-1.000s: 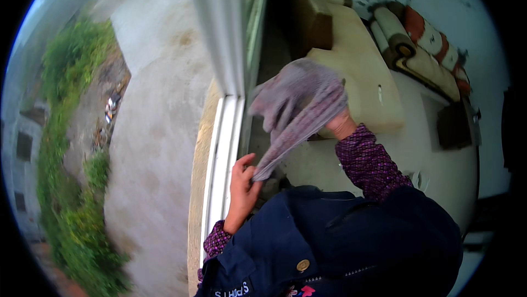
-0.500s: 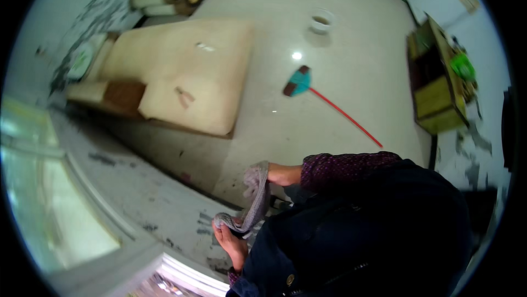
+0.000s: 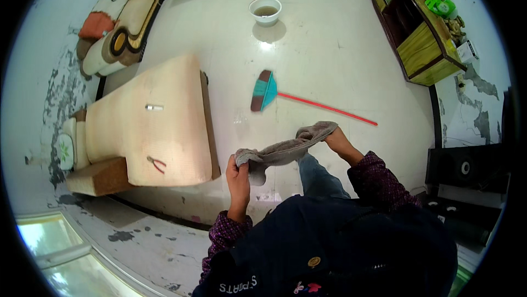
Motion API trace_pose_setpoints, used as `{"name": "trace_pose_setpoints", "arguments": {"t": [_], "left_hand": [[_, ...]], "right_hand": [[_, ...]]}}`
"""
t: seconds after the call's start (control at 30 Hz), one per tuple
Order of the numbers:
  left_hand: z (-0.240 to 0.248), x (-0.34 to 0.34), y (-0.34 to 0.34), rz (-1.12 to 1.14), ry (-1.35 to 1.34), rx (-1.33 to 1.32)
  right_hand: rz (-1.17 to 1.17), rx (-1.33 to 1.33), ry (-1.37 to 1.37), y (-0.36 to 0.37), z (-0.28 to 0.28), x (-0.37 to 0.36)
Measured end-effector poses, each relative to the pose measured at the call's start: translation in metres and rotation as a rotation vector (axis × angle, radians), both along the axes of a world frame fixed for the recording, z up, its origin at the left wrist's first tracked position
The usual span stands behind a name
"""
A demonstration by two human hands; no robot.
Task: The person wipes the exterior window frame with a cloth, moving along the top and side edges. They dip the cloth into a bucket of water and wring it out before resuming wiping the frame.
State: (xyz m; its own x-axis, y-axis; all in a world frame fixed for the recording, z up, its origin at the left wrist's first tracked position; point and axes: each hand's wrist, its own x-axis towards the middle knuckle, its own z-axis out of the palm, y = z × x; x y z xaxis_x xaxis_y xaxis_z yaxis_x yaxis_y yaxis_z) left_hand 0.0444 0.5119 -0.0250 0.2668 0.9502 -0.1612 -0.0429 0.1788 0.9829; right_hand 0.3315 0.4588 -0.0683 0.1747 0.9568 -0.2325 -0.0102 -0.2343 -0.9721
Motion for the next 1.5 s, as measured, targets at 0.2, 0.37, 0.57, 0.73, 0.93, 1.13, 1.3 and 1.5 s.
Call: {"name": "trace_pose_setpoints", "arguments": {"t": [0.2,0.37,0.57,0.73,0.93,1.13,1.3,1.5], "left_hand": [[-0.009,0.117,0.138,-0.059,0.62,0.661],[0.022,0.192,0.229,-0.089,0.701,0.706],[0.008,0.283,0.36,-0.187,0.401,0.505],[-0.035,0.373,0.471,-0.175,-0.034,0.101],[-0.085,0.458,0.582,-0.145,0.029,-0.028],[-0.119,0.508,0.696,-0.102,0.069,-0.019],[-0.156,0.548,0.784,-0.045,0.113,-0.102],[-0.234,0.567,0.851,-0.087,0.177,-0.297]], "right_hand": [[0.222,-0.283,-0.657,0.06,-0.01,0.128],[0.022,-0.252,-0.546,0.142,0.008,0.211],[-0.13,-0.013,-0.596,0.283,0.004,0.269],[-0.161,0.028,-0.333,0.407,-0.008,0.313],[-0.059,-0.075,-0.32,0.542,-0.048,0.362],[-0.003,0.128,-0.417,0.683,-0.091,0.39],[0.017,-0.022,-0.299,0.778,-0.134,0.422],[0.117,-0.171,-0.19,0.849,-0.216,0.455]]}}
